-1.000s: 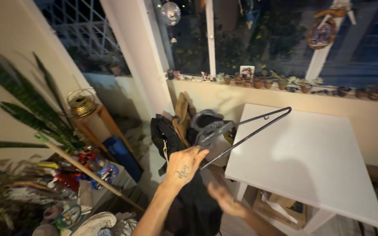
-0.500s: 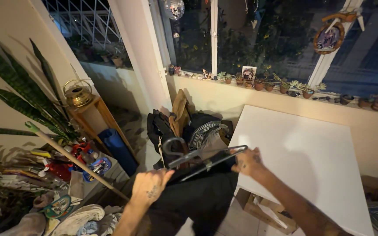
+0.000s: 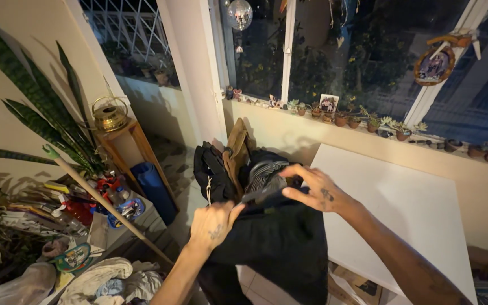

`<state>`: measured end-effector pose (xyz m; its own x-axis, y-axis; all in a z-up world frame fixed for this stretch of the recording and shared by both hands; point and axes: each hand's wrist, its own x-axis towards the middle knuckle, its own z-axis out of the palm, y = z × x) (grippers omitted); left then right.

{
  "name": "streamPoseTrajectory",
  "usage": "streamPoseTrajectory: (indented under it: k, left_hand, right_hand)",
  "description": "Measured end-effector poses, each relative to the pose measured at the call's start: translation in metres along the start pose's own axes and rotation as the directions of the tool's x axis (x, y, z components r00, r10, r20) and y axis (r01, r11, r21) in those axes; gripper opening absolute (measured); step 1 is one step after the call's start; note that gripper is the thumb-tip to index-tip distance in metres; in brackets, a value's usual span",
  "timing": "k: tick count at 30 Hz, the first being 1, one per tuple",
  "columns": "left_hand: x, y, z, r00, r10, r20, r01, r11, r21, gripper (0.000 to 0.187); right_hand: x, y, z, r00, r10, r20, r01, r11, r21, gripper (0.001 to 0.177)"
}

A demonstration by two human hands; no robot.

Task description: The person picks up clothing items from a pile, places each on a hanger, and hangs them on a wall-mounted rack. They handle a black garment, a light-colored shirt, and a brown shirt in sequence, using hangers to organize the clothes.

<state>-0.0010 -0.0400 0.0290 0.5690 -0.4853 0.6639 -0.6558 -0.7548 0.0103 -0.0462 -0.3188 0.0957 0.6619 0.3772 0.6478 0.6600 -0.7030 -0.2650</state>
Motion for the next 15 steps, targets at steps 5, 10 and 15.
streamPoseTrajectory:
  k: [5,10,15]
  left_hand:
    - [0.020,0.005,-0.019,0.979,-0.083,0.186,0.125,0.966,-0.227,0.042]
    - [0.021,-0.029,-0.016,0.937,-0.320,0.141,0.341,0.927,-0.155,0.037]
    - [0.025,-0.026,-0.038,0.895,-0.445,-0.030,0.432,0.881,-0.194,0.030]
  right_hand:
    - [0.000,-0.004,0.029,0.973,0.169,0.160,-0.190,0.974,0.126,0.021]
    - [-0.010,-0.002,0.034,0.990,0.139,-0.012,-0.139,0.986,-0.096,0.020]
    - [-0.018,0.009,0.055,0.998,0.047,-0.037,-0.058,0.929,-0.367,0.019]
